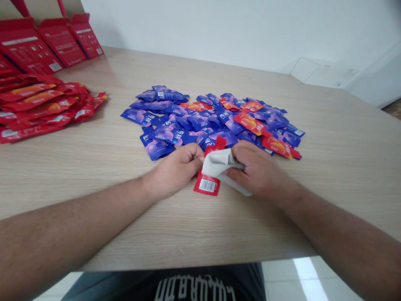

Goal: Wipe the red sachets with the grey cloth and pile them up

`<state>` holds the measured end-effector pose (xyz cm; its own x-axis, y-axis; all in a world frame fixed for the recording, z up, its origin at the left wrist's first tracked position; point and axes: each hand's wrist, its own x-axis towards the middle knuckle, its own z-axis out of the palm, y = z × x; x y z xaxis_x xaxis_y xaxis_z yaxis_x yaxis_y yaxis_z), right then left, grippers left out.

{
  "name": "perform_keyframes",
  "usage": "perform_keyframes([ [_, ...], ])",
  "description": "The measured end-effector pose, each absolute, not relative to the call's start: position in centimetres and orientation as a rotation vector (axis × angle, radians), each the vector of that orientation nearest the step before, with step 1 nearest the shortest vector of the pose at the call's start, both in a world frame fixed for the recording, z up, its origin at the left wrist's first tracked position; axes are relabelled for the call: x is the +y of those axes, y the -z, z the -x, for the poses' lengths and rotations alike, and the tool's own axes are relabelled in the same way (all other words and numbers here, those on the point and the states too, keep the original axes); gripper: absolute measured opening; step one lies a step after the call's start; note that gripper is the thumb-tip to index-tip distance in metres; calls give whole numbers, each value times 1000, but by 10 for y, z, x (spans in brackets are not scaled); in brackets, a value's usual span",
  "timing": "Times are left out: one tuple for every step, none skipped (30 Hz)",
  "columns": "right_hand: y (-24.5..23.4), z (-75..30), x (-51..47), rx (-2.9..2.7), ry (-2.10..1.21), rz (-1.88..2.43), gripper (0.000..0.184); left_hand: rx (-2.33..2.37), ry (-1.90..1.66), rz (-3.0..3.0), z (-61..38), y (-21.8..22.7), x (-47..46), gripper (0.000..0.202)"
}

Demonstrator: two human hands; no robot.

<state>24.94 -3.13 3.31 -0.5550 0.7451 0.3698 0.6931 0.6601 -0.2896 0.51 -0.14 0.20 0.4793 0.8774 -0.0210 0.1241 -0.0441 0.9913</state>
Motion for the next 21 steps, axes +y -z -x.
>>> perform_keyframes([
  [-33,-247,-34,-2509,-230,1048,19,914,-776,-1515,-5,-2,-1,19],
  [-33,-244,-37,-2590,-300,974,15,918,-776,-1531,-5,-2,-1,19],
  [-33,-242,-40,-2641,-343,925,12,924,-773,-1554,-5,-3,-1,18],
  [-34,-242,-41,-2651,-345,918,11,933,-769,-1580,-5,-4,-2,18],
  [-34,-243,-40,-2620,-307,956,12,944,-765,-1604,-5,-5,-2,18],
  [-35,-246,-38,-2553,-241,1025,15,954,-760,-1620,-5,-6,-3,18],
  [-35,-248,-35,-2469,-168,1100,18,959,-758,-1625,-5,-7,-3,19],
  [-35,-251,-31,-2386,-108,1162,22,958,-756,-1618,-5,-7,-3,19],
  [-34,-253,-28,-2323,-70,1206,25,953,-751,-1607,-5,-7,-3,19],
  [-33,-254,-26,-2291,-54,1228,26,947,-747,-1593,-5,-6,-3,20],
  [-32,-254,-26,-2296,-64,1223,26,941,-749,-1582,-5,-4,-2,20],
  [-32,-252,-27,-2345,-105,1185,25,936,-753,-1577,-5,-3,-2,20],
  [-31,-250,-30,-2428,-173,1117,22,935,-758,-1580,-5,-3,-1,19],
  [-31,-248,-33,-2520,-250,1037,19,934,-759,-1593,-5,-2,-1,19],
  [-31,-246,-36,-2593,-308,964,15,933,-761,-1612,-5,-2,-1,18],
  [-32,-245,-38,-2627,-329,921,13,933,-760,-1631,-5,-3,-2,17],
  [-32,-245,-38,-2616,-305,929,12,936,-756,-1647,-5,-4,-2,17],
  [-32,-246,-37,-2558,-239,984,14,938,-750,-1658,-5,-5,-3,18],
  [-33,-249,-35,-2467,-155,1058,17,939,-750,-1663,-5,-6,-4,18],
  [-32,-251,-31,-2374,-78,1126,21,939,-749,-1666,-5,-7,-4,19],
  [-32,-254,-28,-2304,-28,1175,25,937,-749,-1669,-5,-8,-5,19],
])
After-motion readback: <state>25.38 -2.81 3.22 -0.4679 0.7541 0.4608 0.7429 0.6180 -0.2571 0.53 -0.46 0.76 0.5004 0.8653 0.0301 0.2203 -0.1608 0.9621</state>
